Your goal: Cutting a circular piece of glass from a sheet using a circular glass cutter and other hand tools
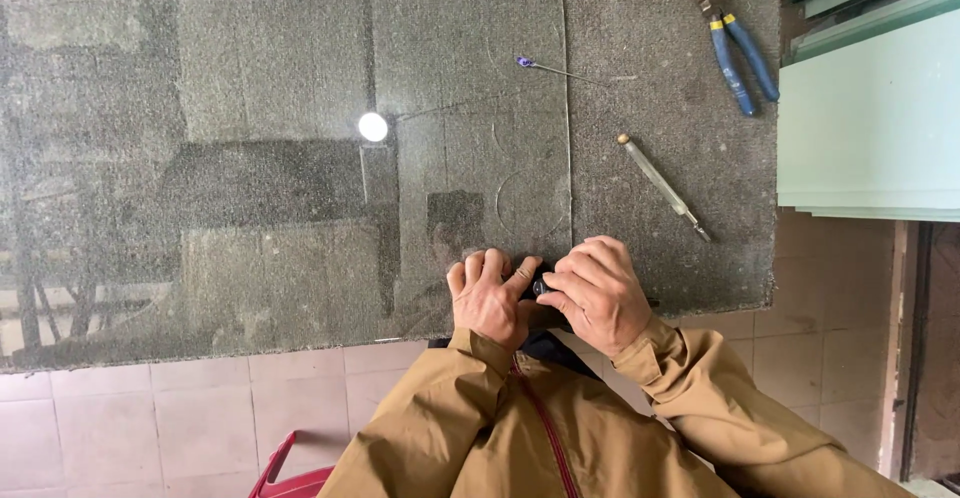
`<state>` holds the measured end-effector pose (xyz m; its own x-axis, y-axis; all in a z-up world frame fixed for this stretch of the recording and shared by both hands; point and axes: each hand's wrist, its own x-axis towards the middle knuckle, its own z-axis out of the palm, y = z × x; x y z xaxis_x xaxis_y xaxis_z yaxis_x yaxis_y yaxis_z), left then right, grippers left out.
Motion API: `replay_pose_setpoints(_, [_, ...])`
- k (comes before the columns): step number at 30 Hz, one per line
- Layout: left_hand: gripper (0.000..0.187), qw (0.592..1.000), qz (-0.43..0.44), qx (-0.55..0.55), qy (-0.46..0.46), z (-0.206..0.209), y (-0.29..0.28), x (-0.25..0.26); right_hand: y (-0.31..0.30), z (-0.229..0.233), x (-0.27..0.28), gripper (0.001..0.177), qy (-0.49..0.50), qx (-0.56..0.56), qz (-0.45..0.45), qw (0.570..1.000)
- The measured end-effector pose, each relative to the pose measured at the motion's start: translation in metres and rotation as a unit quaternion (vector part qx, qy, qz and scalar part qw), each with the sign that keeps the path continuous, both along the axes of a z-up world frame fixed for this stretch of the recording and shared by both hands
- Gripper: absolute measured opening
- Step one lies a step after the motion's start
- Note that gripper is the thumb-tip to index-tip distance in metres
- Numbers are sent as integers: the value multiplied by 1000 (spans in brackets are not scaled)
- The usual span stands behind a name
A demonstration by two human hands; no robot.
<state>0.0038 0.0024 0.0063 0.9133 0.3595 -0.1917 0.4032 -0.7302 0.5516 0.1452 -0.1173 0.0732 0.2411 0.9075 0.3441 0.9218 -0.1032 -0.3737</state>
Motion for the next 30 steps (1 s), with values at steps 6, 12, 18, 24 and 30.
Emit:
replay_pose_setpoints(6, [66,1000,-8,0,0,-10,-1,0,8,-3,10,36,47,-48,1,998])
replay_pose_setpoints(12, [67,1000,-3,-5,0,-15,-2,0,13,-10,16,37,119,-187,-63,973])
replay_pose_setpoints(18, [62,998,4,62,-9,-8,0,6,40,-1,31,52,241,-364,-129,891])
replay_pose_setpoints(24, [90,987,50,73,-133,-15,32,-15,26,-7,59,23,278,-227,-209,910])
replay_pose_setpoints(30, [73,892,300,285,-180,-17,117,-50,-52,-11,79,8,211,-113,-234,942])
